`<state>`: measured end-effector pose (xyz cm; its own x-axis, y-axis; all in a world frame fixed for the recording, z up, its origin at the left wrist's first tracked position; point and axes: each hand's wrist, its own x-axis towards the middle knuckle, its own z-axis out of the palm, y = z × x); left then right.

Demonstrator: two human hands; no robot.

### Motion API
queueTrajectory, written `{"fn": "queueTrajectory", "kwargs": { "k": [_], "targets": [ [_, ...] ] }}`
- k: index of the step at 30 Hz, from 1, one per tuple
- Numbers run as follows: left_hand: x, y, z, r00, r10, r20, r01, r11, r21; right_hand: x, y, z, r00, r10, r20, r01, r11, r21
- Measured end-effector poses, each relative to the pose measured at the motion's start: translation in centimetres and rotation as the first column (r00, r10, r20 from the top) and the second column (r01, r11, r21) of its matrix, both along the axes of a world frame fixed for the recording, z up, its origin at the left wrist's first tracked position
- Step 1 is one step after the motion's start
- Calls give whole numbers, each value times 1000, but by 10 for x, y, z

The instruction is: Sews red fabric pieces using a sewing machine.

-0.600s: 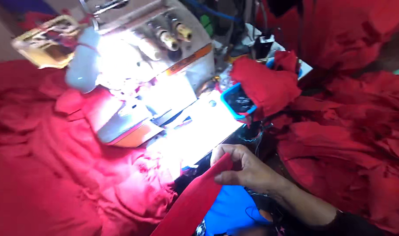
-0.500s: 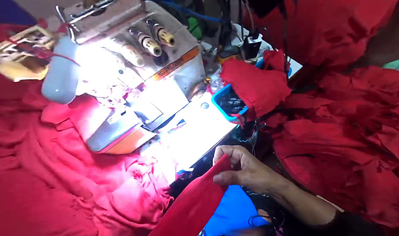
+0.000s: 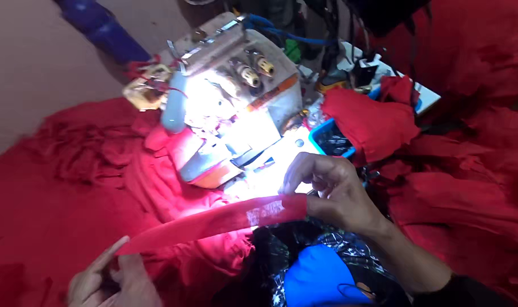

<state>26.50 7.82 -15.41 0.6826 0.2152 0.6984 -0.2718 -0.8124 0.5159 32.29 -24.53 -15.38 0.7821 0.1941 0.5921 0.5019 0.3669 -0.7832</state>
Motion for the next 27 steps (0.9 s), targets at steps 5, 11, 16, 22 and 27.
{"fn": "queueTrajectory", "kwargs": {
  "k": [5,11,16,22,27],
  "targets": [
    [6,-14,-39,992,86,-89,-104,970,-219,-9,17,-43,975,180,127,-119,917,-381],
    [7,-37,-54,990,91,-106,-125,911,-393,-14,34,-79,909,334,250,-103,761,-640],
    [15,-63,-52,999,22,-24,-29,952,-304,-3,66,-54,922,316,222,-139,808,-572],
    [3,-73,-46,943,-333,18,242,644,-726,-2,99,-39,981,124,150,-50,906,-420],
    [-4,-69,-40,930,-364,51,269,582,-767,-4,113,-43,989,74,130,-20,927,-375]
  ]
}}
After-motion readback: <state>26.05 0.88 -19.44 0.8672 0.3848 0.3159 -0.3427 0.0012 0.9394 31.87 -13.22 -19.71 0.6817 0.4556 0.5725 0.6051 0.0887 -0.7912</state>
